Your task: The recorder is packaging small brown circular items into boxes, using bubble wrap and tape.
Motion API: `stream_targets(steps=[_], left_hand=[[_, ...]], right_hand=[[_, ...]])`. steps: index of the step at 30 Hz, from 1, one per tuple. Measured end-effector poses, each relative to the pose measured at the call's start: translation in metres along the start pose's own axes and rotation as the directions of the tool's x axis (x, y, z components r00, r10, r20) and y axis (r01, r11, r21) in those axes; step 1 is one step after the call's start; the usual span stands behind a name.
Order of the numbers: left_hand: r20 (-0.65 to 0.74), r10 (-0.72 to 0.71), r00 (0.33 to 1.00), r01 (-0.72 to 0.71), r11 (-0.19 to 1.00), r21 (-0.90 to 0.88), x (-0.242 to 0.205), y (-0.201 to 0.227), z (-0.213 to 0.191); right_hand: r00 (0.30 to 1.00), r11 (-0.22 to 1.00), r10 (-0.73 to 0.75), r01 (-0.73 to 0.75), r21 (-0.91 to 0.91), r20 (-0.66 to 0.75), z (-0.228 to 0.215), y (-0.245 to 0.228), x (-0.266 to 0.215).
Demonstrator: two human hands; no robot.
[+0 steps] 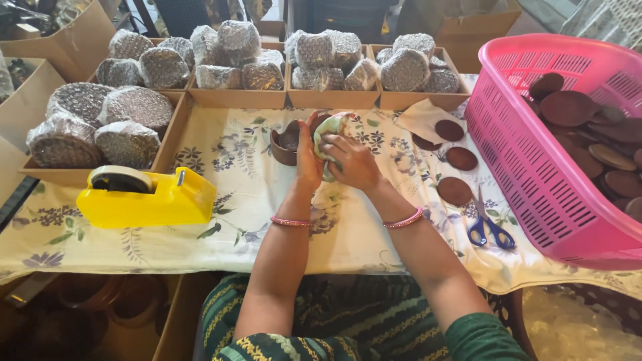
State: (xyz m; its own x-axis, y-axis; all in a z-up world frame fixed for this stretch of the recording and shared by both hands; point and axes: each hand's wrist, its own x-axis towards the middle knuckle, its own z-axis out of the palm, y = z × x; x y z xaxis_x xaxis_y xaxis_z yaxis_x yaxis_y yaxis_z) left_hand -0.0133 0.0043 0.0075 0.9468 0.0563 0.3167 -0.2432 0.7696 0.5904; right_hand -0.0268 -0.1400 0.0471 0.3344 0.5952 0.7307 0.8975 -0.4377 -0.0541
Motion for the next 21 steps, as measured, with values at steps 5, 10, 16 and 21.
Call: stream_targets(steps=[5, 10, 16, 21], left_hand=[[-0.023, -0.134, 0.991, 0.136, 0.982, 0.129, 0.002, -0.011, -0.009], [-0.017, -0.164, 0.986, 0.165, 0.976, 0.143, 0.002, -0.009, -0.003], [-0.060, 0.074, 0.995, -0.074, 0.997, -0.001, 0.010, -0.018, -0.026], [0.018, -0.042, 0.999, 0.042, 0.999, -0.009, 0.001, -0.006, -0.001]], right_hand=[[0.995, 0.994, 0.037, -0.046, -0.104, -0.089, 0.008, 0.012, -0.006], [0.968, 0.966, 0.137, -0.177, -0.189, -0.210, 0.004, 0.018, -0.002], [0.988, 0.969, 0.157, -0.150, -0.195, 0.018, 0.032, 0.033, -0.022], [1.000, 0.997, -0.005, 0.006, -0.082, 0.008, 0.007, 0.000, 0.001]])
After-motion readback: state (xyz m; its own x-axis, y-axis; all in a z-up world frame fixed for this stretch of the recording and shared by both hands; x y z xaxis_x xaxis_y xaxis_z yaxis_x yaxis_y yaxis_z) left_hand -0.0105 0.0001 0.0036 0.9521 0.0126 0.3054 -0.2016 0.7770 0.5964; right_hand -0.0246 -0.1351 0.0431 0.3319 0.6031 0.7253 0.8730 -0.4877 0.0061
